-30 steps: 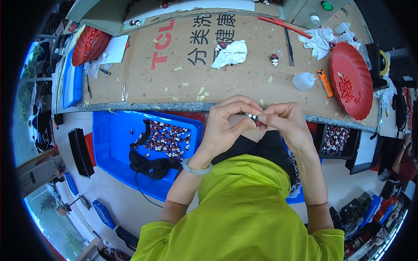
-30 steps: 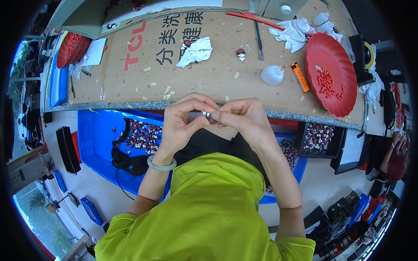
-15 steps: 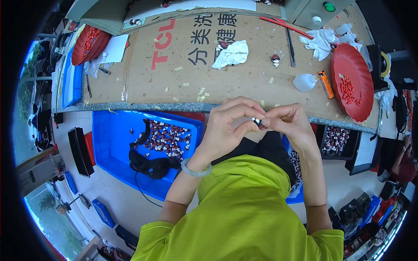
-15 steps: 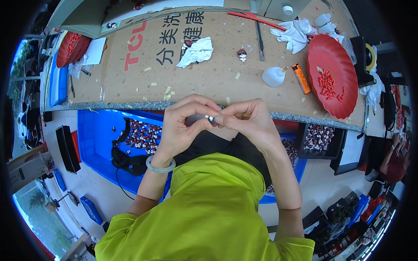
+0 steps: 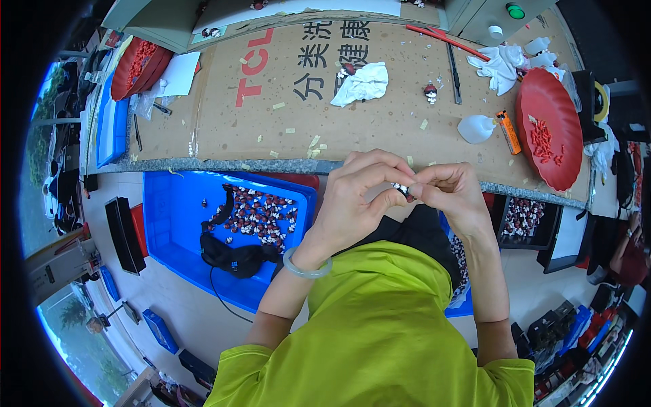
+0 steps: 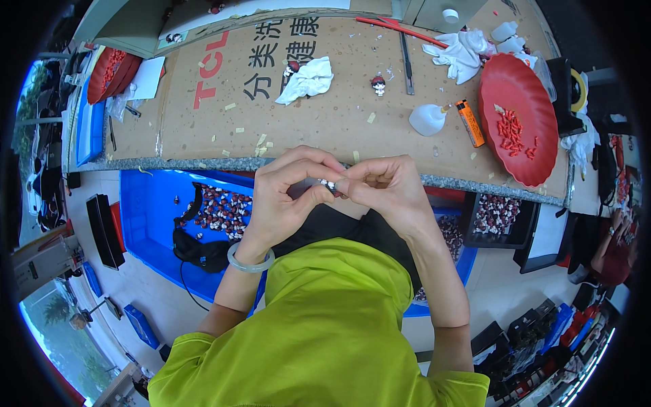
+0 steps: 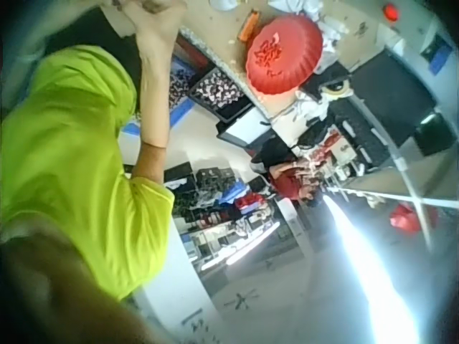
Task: The person assembles small, multi-colored figurines at a workbench. They repeatedly pick up a figurine, apply glue from a white bottle to specific parts, and press the components together. The person handles the items one at a time, placing the finished pieces on the table surface.
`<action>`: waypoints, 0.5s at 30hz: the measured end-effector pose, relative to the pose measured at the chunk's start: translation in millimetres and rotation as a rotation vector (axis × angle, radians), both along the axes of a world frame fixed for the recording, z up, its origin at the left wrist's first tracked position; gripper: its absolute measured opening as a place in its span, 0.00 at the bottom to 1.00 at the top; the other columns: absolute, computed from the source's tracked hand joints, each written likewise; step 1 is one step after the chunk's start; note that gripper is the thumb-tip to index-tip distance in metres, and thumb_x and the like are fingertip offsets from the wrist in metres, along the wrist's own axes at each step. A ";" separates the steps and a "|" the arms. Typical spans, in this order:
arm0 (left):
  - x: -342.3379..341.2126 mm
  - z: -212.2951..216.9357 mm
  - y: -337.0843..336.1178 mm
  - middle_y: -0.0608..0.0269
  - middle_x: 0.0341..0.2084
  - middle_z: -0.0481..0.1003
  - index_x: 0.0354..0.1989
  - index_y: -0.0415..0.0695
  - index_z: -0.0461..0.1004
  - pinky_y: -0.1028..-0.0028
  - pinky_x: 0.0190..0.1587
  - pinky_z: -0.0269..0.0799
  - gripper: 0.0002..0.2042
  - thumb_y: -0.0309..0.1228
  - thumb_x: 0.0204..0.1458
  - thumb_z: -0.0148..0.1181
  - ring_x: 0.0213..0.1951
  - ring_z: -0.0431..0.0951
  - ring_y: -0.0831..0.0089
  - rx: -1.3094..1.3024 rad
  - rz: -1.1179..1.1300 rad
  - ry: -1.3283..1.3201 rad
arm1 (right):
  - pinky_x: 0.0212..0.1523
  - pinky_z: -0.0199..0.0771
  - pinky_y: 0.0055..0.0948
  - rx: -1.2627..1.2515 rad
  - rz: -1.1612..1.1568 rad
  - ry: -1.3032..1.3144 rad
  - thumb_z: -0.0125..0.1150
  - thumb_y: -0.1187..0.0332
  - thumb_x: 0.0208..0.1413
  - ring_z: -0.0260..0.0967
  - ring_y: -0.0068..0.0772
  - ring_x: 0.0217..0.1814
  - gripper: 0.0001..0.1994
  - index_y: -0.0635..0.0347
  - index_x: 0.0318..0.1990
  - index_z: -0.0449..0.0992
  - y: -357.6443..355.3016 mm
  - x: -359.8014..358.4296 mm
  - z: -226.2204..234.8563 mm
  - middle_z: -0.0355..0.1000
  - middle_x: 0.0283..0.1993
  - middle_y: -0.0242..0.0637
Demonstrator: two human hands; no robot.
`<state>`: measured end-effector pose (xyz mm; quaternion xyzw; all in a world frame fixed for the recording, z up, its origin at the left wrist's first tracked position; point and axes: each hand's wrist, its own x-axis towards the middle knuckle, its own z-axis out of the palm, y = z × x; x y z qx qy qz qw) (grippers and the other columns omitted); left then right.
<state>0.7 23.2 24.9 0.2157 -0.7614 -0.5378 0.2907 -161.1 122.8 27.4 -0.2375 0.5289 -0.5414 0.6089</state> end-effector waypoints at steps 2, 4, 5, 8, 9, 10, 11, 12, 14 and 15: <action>0.7 1.9 -0.5 0.64 0.33 0.78 0.31 0.42 0.78 0.72 0.42 0.67 0.08 0.20 0.39 0.65 0.37 0.77 0.68 -0.031 0.008 -0.016 | 0.38 0.74 0.19 -0.002 -0.004 0.012 0.60 0.80 0.48 0.75 0.20 0.33 0.08 0.73 0.37 0.79 0.0 1.6 0.5 0.78 0.32 0.39; 1.5 4.3 -1.2 0.64 0.33 0.78 0.31 0.42 0.80 0.75 0.38 0.69 0.10 0.19 0.37 0.66 0.35 0.76 0.71 -0.063 0.015 -0.038 | 0.38 0.74 0.19 -0.002 -0.007 0.018 0.60 0.80 0.47 0.74 0.20 0.33 0.08 0.73 0.37 0.79 -0.3 2.4 1.1 0.78 0.32 0.39; 1.5 5.6 -1.6 0.64 0.33 0.79 0.30 0.42 0.80 0.74 0.39 0.68 0.10 0.20 0.37 0.66 0.35 0.76 0.71 -0.090 0.018 -0.039 | 0.37 0.73 0.18 -0.001 -0.008 0.018 0.60 0.80 0.47 0.74 0.19 0.33 0.08 0.73 0.36 0.79 -0.6 2.7 1.6 0.78 0.32 0.39; 1.3 7.2 -2.3 0.65 0.33 0.79 0.29 0.43 0.79 0.73 0.40 0.67 0.09 0.20 0.36 0.67 0.35 0.76 0.71 -0.141 0.028 -0.033 | 0.37 0.73 0.18 -0.009 -0.013 0.012 0.60 0.80 0.47 0.73 0.18 0.32 0.08 0.73 0.36 0.79 -1.4 3.3 2.8 0.78 0.31 0.38; 1.1 7.1 -1.8 0.65 0.32 0.79 0.29 0.43 0.79 0.73 0.41 0.66 0.09 0.21 0.36 0.67 0.35 0.76 0.71 -0.137 0.032 -0.026 | 0.36 0.73 0.18 -0.014 -0.014 0.010 0.60 0.80 0.47 0.73 0.18 0.32 0.08 0.73 0.36 0.79 -1.6 3.5 2.9 0.78 0.31 0.37; 0.9 7.2 -1.6 0.65 0.32 0.79 0.29 0.43 0.79 0.73 0.41 0.65 0.09 0.21 0.36 0.67 0.35 0.75 0.71 -0.134 0.035 -0.018 | 0.36 0.73 0.17 -0.014 -0.015 0.013 0.60 0.80 0.47 0.73 0.17 0.32 0.08 0.72 0.35 0.79 -1.7 3.6 2.9 0.78 0.31 0.37; 0.9 7.5 -1.8 0.65 0.32 0.79 0.29 0.43 0.79 0.73 0.42 0.65 0.09 0.21 0.36 0.67 0.35 0.76 0.71 -0.141 0.035 -0.020 | 0.36 0.72 0.17 -0.014 -0.015 0.017 0.60 0.80 0.47 0.73 0.17 0.32 0.07 0.72 0.35 0.79 -1.7 3.8 2.6 0.78 0.31 0.37; 0.9 8.0 -2.0 0.65 0.32 0.79 0.29 0.43 0.79 0.73 0.42 0.65 0.09 0.21 0.36 0.67 0.35 0.76 0.71 -0.147 0.036 -0.023 | 0.36 0.72 0.17 -0.014 -0.016 0.021 0.60 0.80 0.47 0.73 0.17 0.32 0.07 0.72 0.35 0.79 -1.7 3.8 2.4 0.77 0.30 0.36; 1.0 8.0 -1.9 0.65 0.32 0.79 0.29 0.43 0.79 0.73 0.42 0.65 0.09 0.21 0.36 0.67 0.35 0.76 0.71 -0.149 0.037 -0.023 | 0.35 0.72 0.17 -0.009 -0.009 0.029 0.60 0.80 0.47 0.72 0.17 0.32 0.07 0.72 0.35 0.79 -1.4 3.7 1.3 0.77 0.30 0.36; 0.9 7.3 -1.7 0.65 0.32 0.79 0.29 0.43 0.79 0.73 0.42 0.65 0.09 0.21 0.36 0.67 0.35 0.75 0.71 -0.144 0.037 -0.021 | 0.35 0.72 0.16 -0.006 -0.006 0.033 0.60 0.79 0.47 0.72 0.17 0.31 0.07 0.72 0.35 0.79 -1.3 3.6 1.0 0.77 0.30 0.36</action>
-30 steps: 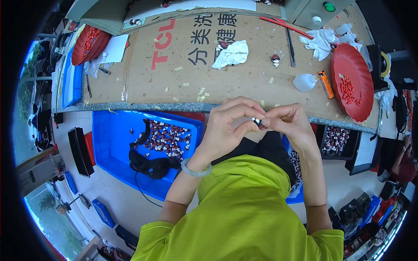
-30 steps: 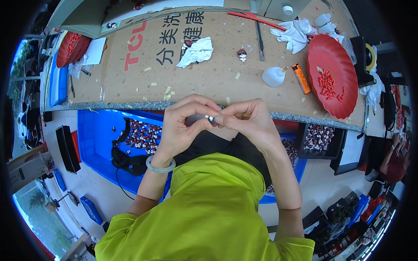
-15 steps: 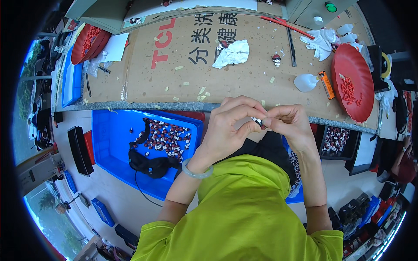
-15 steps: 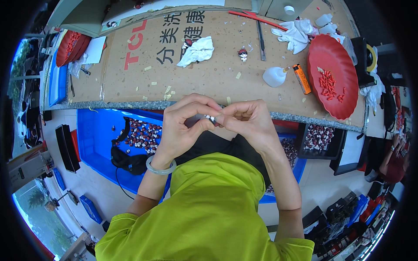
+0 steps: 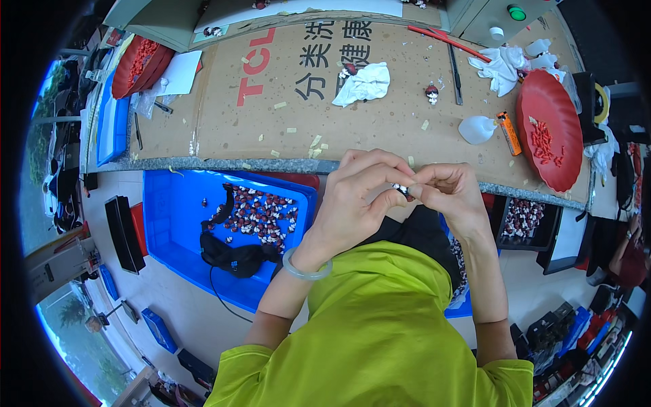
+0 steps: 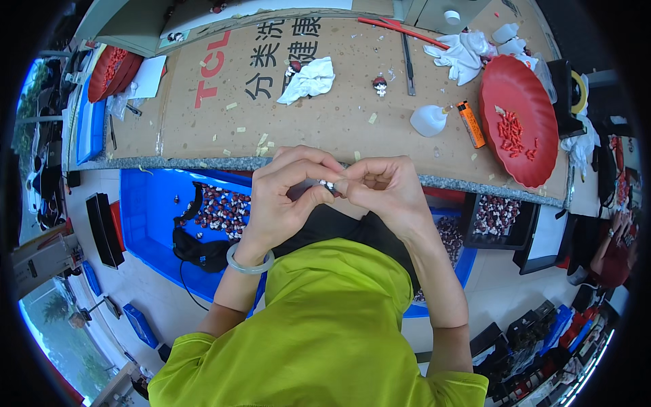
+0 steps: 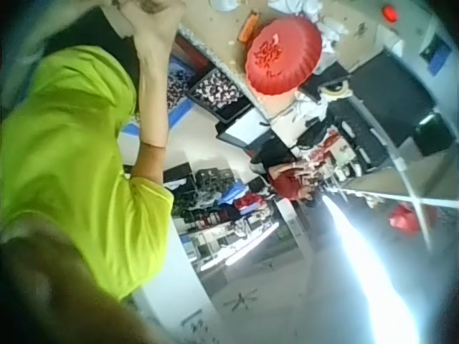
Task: The person assembles small, multi-colored figurines at a workbench. They repeatedly pick up a figurine, apply glue from a white bottle to specific parts, and press the components together. The person handles the items one at a time, placing the finished pieces on the table surface.
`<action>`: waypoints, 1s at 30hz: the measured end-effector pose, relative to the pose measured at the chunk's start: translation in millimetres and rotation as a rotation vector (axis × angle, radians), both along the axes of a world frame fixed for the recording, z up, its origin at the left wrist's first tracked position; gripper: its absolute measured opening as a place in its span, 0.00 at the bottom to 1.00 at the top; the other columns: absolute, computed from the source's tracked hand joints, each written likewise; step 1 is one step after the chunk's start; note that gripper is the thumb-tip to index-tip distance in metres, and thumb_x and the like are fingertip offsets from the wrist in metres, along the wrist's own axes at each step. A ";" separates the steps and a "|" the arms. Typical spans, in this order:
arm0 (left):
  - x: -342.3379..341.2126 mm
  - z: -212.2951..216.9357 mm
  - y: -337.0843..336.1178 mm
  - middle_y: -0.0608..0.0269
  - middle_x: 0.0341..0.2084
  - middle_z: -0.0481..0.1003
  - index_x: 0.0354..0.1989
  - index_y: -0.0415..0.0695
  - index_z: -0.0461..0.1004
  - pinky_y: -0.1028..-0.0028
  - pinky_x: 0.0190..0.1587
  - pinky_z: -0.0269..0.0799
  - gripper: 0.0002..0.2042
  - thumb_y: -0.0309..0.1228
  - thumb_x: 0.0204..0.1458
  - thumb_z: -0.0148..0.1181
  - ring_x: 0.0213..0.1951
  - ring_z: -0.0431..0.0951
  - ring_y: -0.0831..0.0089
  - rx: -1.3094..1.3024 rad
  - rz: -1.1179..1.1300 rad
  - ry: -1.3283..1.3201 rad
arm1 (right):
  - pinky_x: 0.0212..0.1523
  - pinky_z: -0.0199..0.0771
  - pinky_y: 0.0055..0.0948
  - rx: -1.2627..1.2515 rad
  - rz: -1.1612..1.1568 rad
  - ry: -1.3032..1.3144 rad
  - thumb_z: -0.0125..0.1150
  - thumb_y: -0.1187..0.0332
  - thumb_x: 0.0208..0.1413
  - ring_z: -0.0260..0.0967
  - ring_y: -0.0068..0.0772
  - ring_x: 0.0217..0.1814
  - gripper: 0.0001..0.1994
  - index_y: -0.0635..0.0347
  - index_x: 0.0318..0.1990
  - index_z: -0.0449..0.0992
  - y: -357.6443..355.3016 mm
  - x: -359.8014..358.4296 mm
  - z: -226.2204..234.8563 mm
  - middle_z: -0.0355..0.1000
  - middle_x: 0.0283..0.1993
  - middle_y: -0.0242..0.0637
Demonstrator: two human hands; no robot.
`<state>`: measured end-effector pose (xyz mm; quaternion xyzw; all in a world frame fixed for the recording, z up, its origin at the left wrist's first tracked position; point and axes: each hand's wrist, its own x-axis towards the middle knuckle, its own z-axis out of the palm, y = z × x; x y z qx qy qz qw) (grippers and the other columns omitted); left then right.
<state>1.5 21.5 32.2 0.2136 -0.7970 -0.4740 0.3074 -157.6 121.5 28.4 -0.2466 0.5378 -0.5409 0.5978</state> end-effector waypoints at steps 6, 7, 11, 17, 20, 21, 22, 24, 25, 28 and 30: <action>0.6 0.5 -0.5 0.65 0.32 0.78 0.30 0.44 0.78 0.71 0.43 0.65 0.07 0.23 0.41 0.65 0.35 0.77 0.68 -0.002 -0.010 -0.005 | 0.36 0.71 0.17 -0.002 -0.017 -0.032 0.60 0.79 0.47 0.72 0.17 0.32 0.07 0.72 0.35 0.79 -0.4 0.3 0.9 0.77 0.30 0.35; 0.5 0.6 -0.6 0.65 0.32 0.78 0.30 0.44 0.78 0.71 0.43 0.65 0.07 0.23 0.41 0.65 0.35 0.77 0.68 -0.005 -0.010 -0.006 | 0.36 0.71 0.17 -0.005 -0.015 -0.030 0.60 0.79 0.47 0.72 0.17 0.32 0.07 0.72 0.35 0.79 -0.4 0.0 0.7 0.77 0.30 0.35; -0.2 0.6 -1.0 0.65 0.32 0.78 0.30 0.44 0.78 0.71 0.43 0.64 0.06 0.23 0.41 0.65 0.35 0.77 0.68 -0.017 -0.010 -0.008 | 0.36 0.71 0.18 0.004 -0.011 -0.026 0.60 0.80 0.47 0.72 0.17 0.32 0.07 0.71 0.34 0.80 -0.4 -0.5 -1.2 0.77 0.30 0.35; -0.3 -1.8 -1.9 0.66 0.32 0.78 0.30 0.45 0.78 0.72 0.43 0.63 0.06 0.24 0.42 0.65 0.35 0.77 0.68 -0.020 -0.014 -0.006 | 0.37 0.71 0.18 0.015 -0.004 -0.016 0.59 0.79 0.47 0.72 0.17 0.32 0.07 0.71 0.34 0.80 -1.3 -1.0 0.4 0.77 0.30 0.35; -0.5 -2.1 -2.5 0.66 0.32 0.78 0.30 0.45 0.78 0.72 0.42 0.62 0.06 0.24 0.42 0.66 0.34 0.76 0.69 -0.030 -0.018 -0.002 | 0.37 0.70 0.18 0.009 -0.010 -0.025 0.59 0.79 0.47 0.72 0.18 0.32 0.07 0.72 0.34 0.79 -1.4 -0.1 -0.2 0.77 0.30 0.35; -0.3 -1.6 -2.6 0.66 0.32 0.78 0.30 0.45 0.78 0.72 0.42 0.62 0.06 0.24 0.42 0.66 0.34 0.76 0.69 -0.030 -0.017 -0.004 | 0.36 0.70 0.18 0.005 -0.014 -0.031 0.59 0.79 0.47 0.72 0.18 0.32 0.07 0.72 0.34 0.79 -1.3 0.1 -0.7 0.77 0.31 0.35; 0.0 -1.3 -2.6 0.66 0.33 0.78 0.30 0.45 0.78 0.72 0.42 0.62 0.06 0.24 0.42 0.66 0.34 0.76 0.69 -0.031 -0.017 -0.007 | 0.36 0.70 0.18 0.006 -0.013 -0.028 0.59 0.79 0.48 0.72 0.18 0.32 0.07 0.72 0.34 0.79 -1.3 0.1 -0.6 0.77 0.31 0.35; 0.3 -1.0 -2.1 0.67 0.33 0.77 0.30 0.45 0.78 0.72 0.42 0.61 0.06 0.24 0.42 0.66 0.34 0.76 0.70 -0.037 -0.013 -0.011 | 0.36 0.70 0.18 0.009 -0.009 -0.023 0.59 0.78 0.48 0.71 0.17 0.32 0.07 0.71 0.34 0.79 -1.4 -0.2 -0.3 0.77 0.30 0.35; 0.3 -1.0 -1.9 0.67 0.33 0.77 0.30 0.45 0.78 0.72 0.42 0.61 0.06 0.25 0.42 0.66 0.34 0.76 0.70 -0.040 -0.010 -0.013 | 0.36 0.70 0.17 0.013 -0.006 -0.017 0.59 0.78 0.48 0.71 0.17 0.32 0.07 0.71 0.34 0.79 -1.4 -0.5 -0.4 0.77 0.30 0.35; 0.5 -1.4 -2.0 0.67 0.33 0.77 0.30 0.45 0.78 0.72 0.42 0.61 0.06 0.25 0.42 0.66 0.34 0.75 0.71 -0.043 -0.011 -0.013 | 0.35 0.69 0.17 0.019 0.001 -0.004 0.59 0.78 0.48 0.70 0.16 0.31 0.07 0.71 0.34 0.79 -1.7 -0.8 -0.6 0.77 0.30 0.34; 0.3 -1.5 -1.9 0.68 0.33 0.77 0.30 0.46 0.78 0.72 0.42 0.61 0.06 0.25 0.42 0.66 0.34 0.75 0.71 -0.046 -0.010 -0.009 | 0.35 0.68 0.17 0.015 0.000 -0.004 0.60 0.78 0.48 0.70 0.15 0.31 0.07 0.71 0.35 0.79 -2.1 -0.1 -0.5 0.77 0.30 0.34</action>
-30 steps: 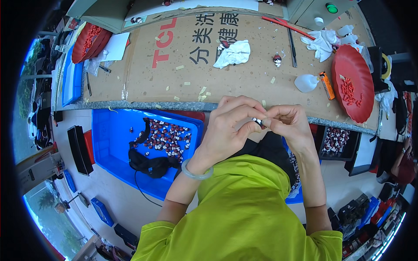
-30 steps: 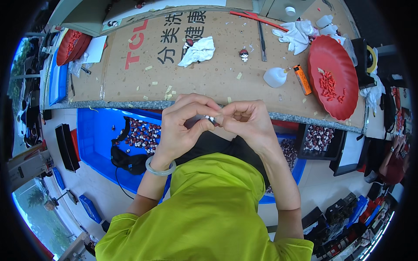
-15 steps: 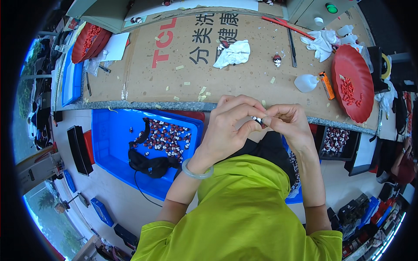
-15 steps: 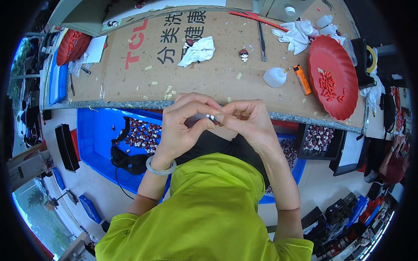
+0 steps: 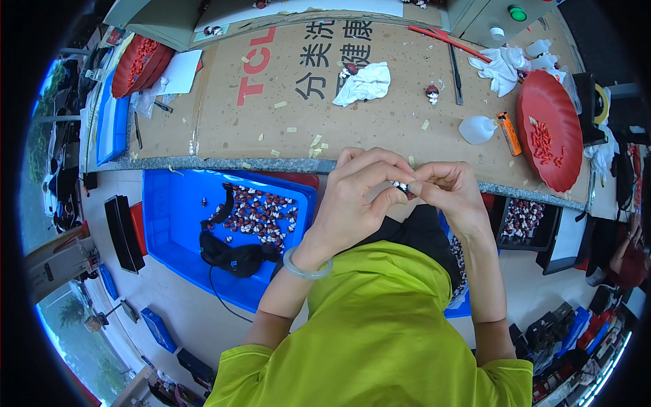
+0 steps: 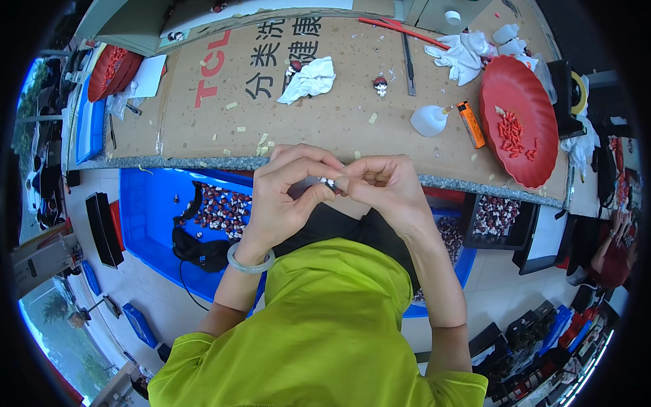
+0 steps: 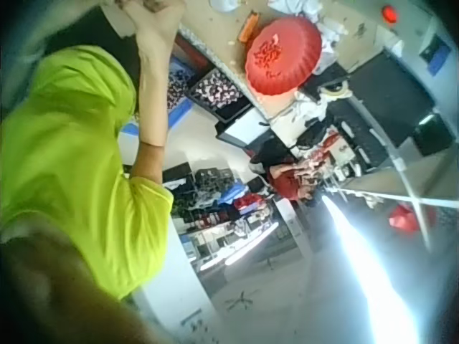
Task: The person assembles small, multi-colored figurines at a workbench. They repeatedly pick up a figurine, apply glue from a white bottle to specific parts, and press the components together. The person handles the items one at a time, placing the finished pieces on the table surface.
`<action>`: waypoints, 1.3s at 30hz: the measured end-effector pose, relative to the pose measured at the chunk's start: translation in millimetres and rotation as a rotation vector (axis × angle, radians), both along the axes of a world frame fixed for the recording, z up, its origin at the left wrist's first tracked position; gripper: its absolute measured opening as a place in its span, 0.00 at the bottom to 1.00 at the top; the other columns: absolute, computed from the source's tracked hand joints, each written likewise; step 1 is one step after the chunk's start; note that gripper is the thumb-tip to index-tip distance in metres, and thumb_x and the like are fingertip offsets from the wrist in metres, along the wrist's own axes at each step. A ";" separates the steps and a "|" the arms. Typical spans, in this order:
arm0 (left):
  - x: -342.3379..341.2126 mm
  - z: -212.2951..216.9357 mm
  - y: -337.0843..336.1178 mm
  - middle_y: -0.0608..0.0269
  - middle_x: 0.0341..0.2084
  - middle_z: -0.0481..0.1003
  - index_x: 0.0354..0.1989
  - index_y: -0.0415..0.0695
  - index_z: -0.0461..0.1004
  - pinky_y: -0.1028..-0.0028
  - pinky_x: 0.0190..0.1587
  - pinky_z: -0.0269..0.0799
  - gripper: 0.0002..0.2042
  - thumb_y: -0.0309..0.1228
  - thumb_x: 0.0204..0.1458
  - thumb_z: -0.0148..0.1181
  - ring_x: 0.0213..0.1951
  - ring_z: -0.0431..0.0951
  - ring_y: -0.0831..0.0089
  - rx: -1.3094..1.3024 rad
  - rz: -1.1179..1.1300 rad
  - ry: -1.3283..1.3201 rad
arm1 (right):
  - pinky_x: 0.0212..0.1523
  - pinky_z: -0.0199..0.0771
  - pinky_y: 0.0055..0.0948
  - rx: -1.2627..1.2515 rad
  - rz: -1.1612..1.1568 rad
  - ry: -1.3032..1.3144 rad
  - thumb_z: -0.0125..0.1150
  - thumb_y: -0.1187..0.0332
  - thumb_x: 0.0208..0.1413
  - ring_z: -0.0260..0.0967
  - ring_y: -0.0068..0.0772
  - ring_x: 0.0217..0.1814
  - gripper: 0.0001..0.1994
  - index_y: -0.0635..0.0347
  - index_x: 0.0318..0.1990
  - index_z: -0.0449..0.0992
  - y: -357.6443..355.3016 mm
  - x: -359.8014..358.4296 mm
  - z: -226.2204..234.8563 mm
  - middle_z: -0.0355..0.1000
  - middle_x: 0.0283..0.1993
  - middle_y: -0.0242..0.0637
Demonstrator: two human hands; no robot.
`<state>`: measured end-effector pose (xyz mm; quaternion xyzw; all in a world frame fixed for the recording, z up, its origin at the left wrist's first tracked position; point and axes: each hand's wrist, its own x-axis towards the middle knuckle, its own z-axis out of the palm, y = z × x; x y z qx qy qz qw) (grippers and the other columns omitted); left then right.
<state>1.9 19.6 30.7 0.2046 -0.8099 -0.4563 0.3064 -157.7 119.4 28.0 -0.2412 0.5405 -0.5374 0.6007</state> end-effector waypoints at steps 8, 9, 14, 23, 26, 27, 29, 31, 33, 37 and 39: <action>0.0 0.0 -0.2 0.68 0.33 0.77 0.31 0.46 0.78 0.72 0.42 0.61 0.07 0.24 0.42 0.66 0.34 0.76 0.71 -0.015 0.003 -0.002 | 0.36 0.69 0.17 0.004 0.004 0.007 0.60 0.77 0.48 0.70 0.15 0.32 0.07 0.71 0.35 0.79 0.0 -0.3 -0.8 0.77 0.31 0.34; -0.1 -0.4 -0.3 0.68 0.33 0.77 0.31 0.46 0.77 0.72 0.42 0.61 0.07 0.24 0.42 0.65 0.34 0.76 0.71 -0.016 0.002 0.001 | 0.36 0.69 0.17 0.006 0.005 0.011 0.60 0.77 0.48 0.70 0.15 0.32 0.08 0.71 0.35 0.79 0.0 -0.3 -0.8 0.77 0.31 0.34; 0.6 0.3 -0.6 0.67 0.33 0.77 0.31 0.45 0.77 0.72 0.42 0.60 0.07 0.24 0.42 0.66 0.34 0.76 0.71 -0.022 -0.001 -0.005 | 0.36 0.70 0.17 -0.005 0.007 -0.002 0.60 0.77 0.49 0.71 0.16 0.32 0.07 0.71 0.35 0.79 -0.7 0.1 0.1 0.77 0.31 0.34; 1.1 -0.7 -0.5 0.67 0.33 0.77 0.31 0.46 0.77 0.72 0.42 0.60 0.07 0.25 0.42 0.66 0.35 0.76 0.71 -0.014 -0.007 -0.012 | 0.36 0.70 0.18 -0.004 -0.006 -0.014 0.61 0.77 0.49 0.71 0.17 0.32 0.07 0.71 0.35 0.79 -0.1 1.1 -2.6 0.77 0.30 0.35; 1.1 -0.6 -0.6 0.67 0.33 0.77 0.31 0.46 0.77 0.72 0.42 0.60 0.06 0.25 0.42 0.66 0.35 0.76 0.71 -0.014 -0.007 -0.014 | 0.36 0.70 0.18 0.000 -0.007 -0.018 0.60 0.77 0.49 0.71 0.17 0.32 0.07 0.71 0.35 0.79 -0.6 1.7 -1.6 0.77 0.30 0.35; 1.1 0.0 -0.5 0.67 0.33 0.77 0.31 0.46 0.77 0.72 0.42 0.60 0.06 0.25 0.42 0.66 0.35 0.76 0.71 -0.012 -0.007 -0.019 | 0.36 0.70 0.18 0.002 -0.008 -0.020 0.60 0.77 0.49 0.71 0.17 0.32 0.07 0.71 0.35 0.79 -0.7 1.8 -1.6 0.77 0.30 0.35; 1.0 0.3 0.0 0.67 0.33 0.77 0.31 0.45 0.78 0.72 0.43 0.60 0.07 0.25 0.42 0.66 0.35 0.76 0.70 -0.004 -0.008 -0.022 | 0.36 0.71 0.18 0.007 -0.002 -0.019 0.60 0.77 0.50 0.72 0.18 0.32 0.07 0.71 0.35 0.79 0.3 0.8 -3.5 0.77 0.30 0.35; 0.8 -0.5 0.7 0.66 0.33 0.77 0.31 0.45 0.78 0.72 0.43 0.62 0.07 0.25 0.42 0.66 0.36 0.76 0.70 0.011 -0.007 -0.019 | 0.36 0.71 0.19 0.004 0.007 -0.025 0.61 0.77 0.50 0.72 0.19 0.31 0.06 0.71 0.35 0.80 0.8 -0.9 -5.8 0.77 0.29 0.36; -0.8 -6.6 3.5 0.65 0.33 0.77 0.32 0.44 0.78 0.71 0.44 0.63 0.08 0.25 0.42 0.66 0.37 0.77 0.69 0.111 -0.007 0.005 | 0.36 0.72 0.19 -0.009 0.016 -0.037 0.61 0.76 0.50 0.73 0.20 0.31 0.07 0.71 0.34 0.80 0.8 -3.0 -8.0 0.77 0.29 0.36; -2.2 -10.4 5.9 0.63 0.34 0.77 0.33 0.43 0.78 0.71 0.45 0.65 0.09 0.25 0.42 0.67 0.39 0.77 0.66 0.240 -0.021 0.015 | 0.37 0.72 0.21 -0.019 -0.012 -0.061 0.61 0.73 0.51 0.73 0.22 0.31 0.08 0.70 0.34 0.80 3.6 -3.7 -15.9 0.77 0.28 0.37; -2.4 -11.0 5.7 0.62 0.34 0.77 0.33 0.42 0.78 0.70 0.45 0.66 0.09 0.25 0.42 0.67 0.39 0.77 0.65 0.275 -0.035 0.015 | 0.37 0.72 0.21 -0.019 -0.022 -0.073 0.61 0.72 0.51 0.73 0.22 0.31 0.08 0.70 0.34 0.80 5.2 -3.6 -17.7 0.76 0.28 0.37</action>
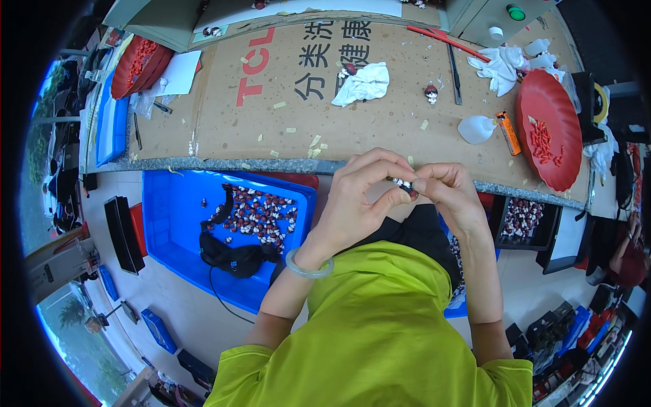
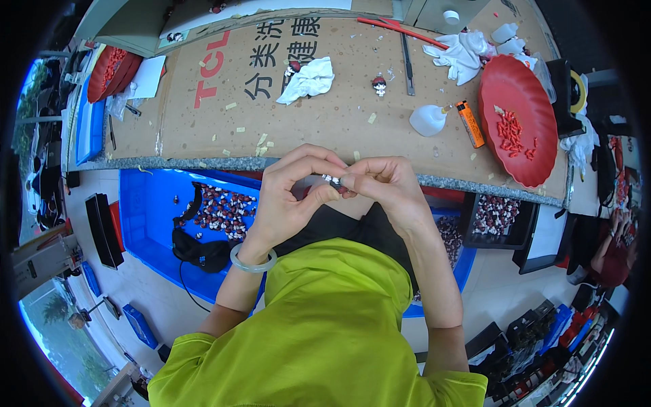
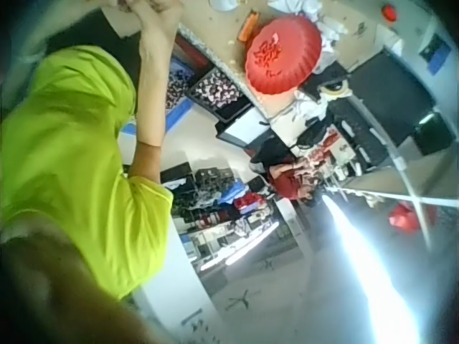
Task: The person assembles small, multi-colored figurines at a workbench. They repeatedly pick up a figurine, apply glue from a white bottle to specific parts, and press the components together. The person handles the items one at a time, placing the finished pieces on the table surface.
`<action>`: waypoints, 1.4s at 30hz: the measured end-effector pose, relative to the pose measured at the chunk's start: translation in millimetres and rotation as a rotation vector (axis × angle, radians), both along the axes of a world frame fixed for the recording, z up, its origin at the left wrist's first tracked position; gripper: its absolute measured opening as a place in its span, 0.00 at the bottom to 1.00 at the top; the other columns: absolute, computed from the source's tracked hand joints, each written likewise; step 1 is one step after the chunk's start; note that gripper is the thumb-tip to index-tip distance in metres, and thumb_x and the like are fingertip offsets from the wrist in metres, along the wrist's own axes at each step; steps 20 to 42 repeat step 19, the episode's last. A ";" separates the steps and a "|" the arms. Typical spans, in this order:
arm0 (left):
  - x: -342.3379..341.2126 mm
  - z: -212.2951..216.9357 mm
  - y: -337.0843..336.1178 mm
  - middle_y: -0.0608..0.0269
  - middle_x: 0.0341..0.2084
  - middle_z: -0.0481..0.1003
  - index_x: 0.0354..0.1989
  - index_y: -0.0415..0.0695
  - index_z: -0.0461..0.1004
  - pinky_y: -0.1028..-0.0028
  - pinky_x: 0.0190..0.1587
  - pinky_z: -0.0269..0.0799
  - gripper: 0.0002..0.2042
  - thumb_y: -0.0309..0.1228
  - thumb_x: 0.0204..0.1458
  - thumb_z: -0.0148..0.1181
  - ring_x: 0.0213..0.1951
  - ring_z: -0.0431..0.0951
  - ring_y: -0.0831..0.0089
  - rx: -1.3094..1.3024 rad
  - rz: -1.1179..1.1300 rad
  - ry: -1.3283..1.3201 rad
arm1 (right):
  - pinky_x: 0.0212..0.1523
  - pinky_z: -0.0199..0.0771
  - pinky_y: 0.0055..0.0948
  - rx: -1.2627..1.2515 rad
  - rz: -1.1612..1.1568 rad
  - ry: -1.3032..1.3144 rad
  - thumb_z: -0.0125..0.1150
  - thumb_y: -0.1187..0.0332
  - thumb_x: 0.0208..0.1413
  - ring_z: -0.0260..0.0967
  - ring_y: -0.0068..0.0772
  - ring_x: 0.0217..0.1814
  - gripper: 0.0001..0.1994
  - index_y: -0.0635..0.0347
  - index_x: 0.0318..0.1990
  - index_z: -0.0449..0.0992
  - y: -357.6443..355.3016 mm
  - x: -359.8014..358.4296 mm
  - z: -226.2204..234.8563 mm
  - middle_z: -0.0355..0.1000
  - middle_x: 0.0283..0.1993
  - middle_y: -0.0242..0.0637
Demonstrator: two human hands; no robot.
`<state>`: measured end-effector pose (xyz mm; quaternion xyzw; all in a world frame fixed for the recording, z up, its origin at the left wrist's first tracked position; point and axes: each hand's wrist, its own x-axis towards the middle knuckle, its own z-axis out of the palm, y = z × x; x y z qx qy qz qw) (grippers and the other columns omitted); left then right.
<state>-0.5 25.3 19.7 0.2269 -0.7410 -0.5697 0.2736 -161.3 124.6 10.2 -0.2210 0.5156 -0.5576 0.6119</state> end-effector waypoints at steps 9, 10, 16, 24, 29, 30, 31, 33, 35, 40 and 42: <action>-1.3 1.6 -0.7 0.59 0.36 0.76 0.36 0.40 0.77 0.71 0.44 0.70 0.10 0.25 0.43 0.67 0.40 0.77 0.65 -0.005 -0.012 0.024 | 0.37 0.68 0.21 -0.040 -0.015 -0.060 0.61 0.71 0.52 0.71 0.21 0.32 0.08 0.69 0.34 0.79 -0.4 1.1 0.8 0.76 0.29 0.37; -2.3 1.8 0.1 0.59 0.35 0.76 0.36 0.40 0.76 0.69 0.45 0.69 0.11 0.27 0.43 0.67 0.40 0.77 0.62 0.011 0.001 0.038 | 0.37 0.68 0.21 -0.048 -0.017 -0.069 0.61 0.71 0.53 0.71 0.21 0.32 0.08 0.69 0.34 0.79 -0.6 1.2 1.4 0.76 0.29 0.37; -0.6 -0.3 -0.4 0.56 0.40 0.75 0.38 0.40 0.76 0.70 0.45 0.70 0.11 0.25 0.45 0.65 0.42 0.77 0.62 0.022 -0.005 0.036 | 0.40 0.67 0.22 -0.080 -0.036 -0.084 0.60 0.68 0.54 0.71 0.21 0.34 0.10 0.69 0.35 0.80 -1.9 3.3 3.8 0.77 0.31 0.38; -0.1 -2.6 0.1 0.55 0.44 0.73 0.38 0.40 0.76 0.69 0.47 0.70 0.10 0.24 0.45 0.64 0.44 0.76 0.62 0.127 0.003 0.101 | 0.40 0.67 0.22 -0.090 -0.053 -0.077 0.60 0.66 0.55 0.71 0.22 0.35 0.12 0.69 0.36 0.80 -2.1 4.3 3.3 0.77 0.31 0.38; -0.1 -2.6 0.1 0.55 0.44 0.73 0.38 0.40 0.76 0.69 0.47 0.70 0.10 0.24 0.45 0.64 0.44 0.76 0.62 0.127 0.003 0.101 | 0.40 0.67 0.22 -0.090 -0.053 -0.077 0.60 0.66 0.55 0.71 0.22 0.35 0.12 0.69 0.36 0.80 -2.1 4.3 3.3 0.77 0.31 0.38; -0.1 -2.6 0.1 0.55 0.44 0.73 0.38 0.40 0.76 0.69 0.47 0.70 0.10 0.24 0.45 0.64 0.44 0.76 0.62 0.127 0.003 0.101 | 0.40 0.67 0.22 -0.090 -0.053 -0.077 0.60 0.66 0.55 0.71 0.22 0.35 0.12 0.69 0.36 0.80 -2.1 4.3 3.3 0.77 0.31 0.38; -0.1 -2.6 0.1 0.55 0.44 0.73 0.38 0.40 0.76 0.69 0.47 0.70 0.10 0.24 0.45 0.64 0.44 0.76 0.62 0.127 0.003 0.101 | 0.40 0.67 0.22 -0.090 -0.053 -0.077 0.60 0.66 0.55 0.71 0.22 0.35 0.12 0.69 0.36 0.80 -2.1 4.3 3.3 0.77 0.31 0.38; -0.1 -2.6 0.1 0.55 0.44 0.73 0.38 0.40 0.76 0.69 0.47 0.70 0.10 0.24 0.45 0.64 0.44 0.76 0.62 0.127 0.003 0.101 | 0.40 0.67 0.22 -0.090 -0.053 -0.077 0.60 0.66 0.55 0.71 0.22 0.35 0.12 0.69 0.36 0.80 -2.1 4.3 3.3 0.77 0.31 0.38; -0.1 -2.6 0.1 0.55 0.44 0.73 0.38 0.40 0.76 0.69 0.47 0.70 0.10 0.24 0.45 0.64 0.44 0.76 0.62 0.127 0.003 0.101 | 0.40 0.67 0.22 -0.090 -0.053 -0.077 0.60 0.66 0.55 0.71 0.22 0.35 0.12 0.69 0.36 0.80 -2.1 4.3 3.3 0.77 0.31 0.38; -0.1 -2.6 0.1 0.55 0.44 0.73 0.38 0.40 0.76 0.69 0.47 0.70 0.10 0.24 0.45 0.64 0.44 0.76 0.62 0.127 0.003 0.101 | 0.40 0.67 0.22 -0.090 -0.053 -0.077 0.60 0.66 0.55 0.71 0.22 0.35 0.12 0.69 0.36 0.80 -2.1 4.3 3.3 0.77 0.31 0.38; -0.1 -2.6 0.1 0.55 0.44 0.73 0.38 0.40 0.76 0.69 0.47 0.70 0.10 0.24 0.45 0.64 0.44 0.76 0.62 0.127 0.003 0.101 | 0.40 0.67 0.22 -0.090 -0.053 -0.077 0.60 0.66 0.55 0.71 0.22 0.35 0.12 0.69 0.36 0.80 -2.1 4.3 3.3 0.77 0.31 0.38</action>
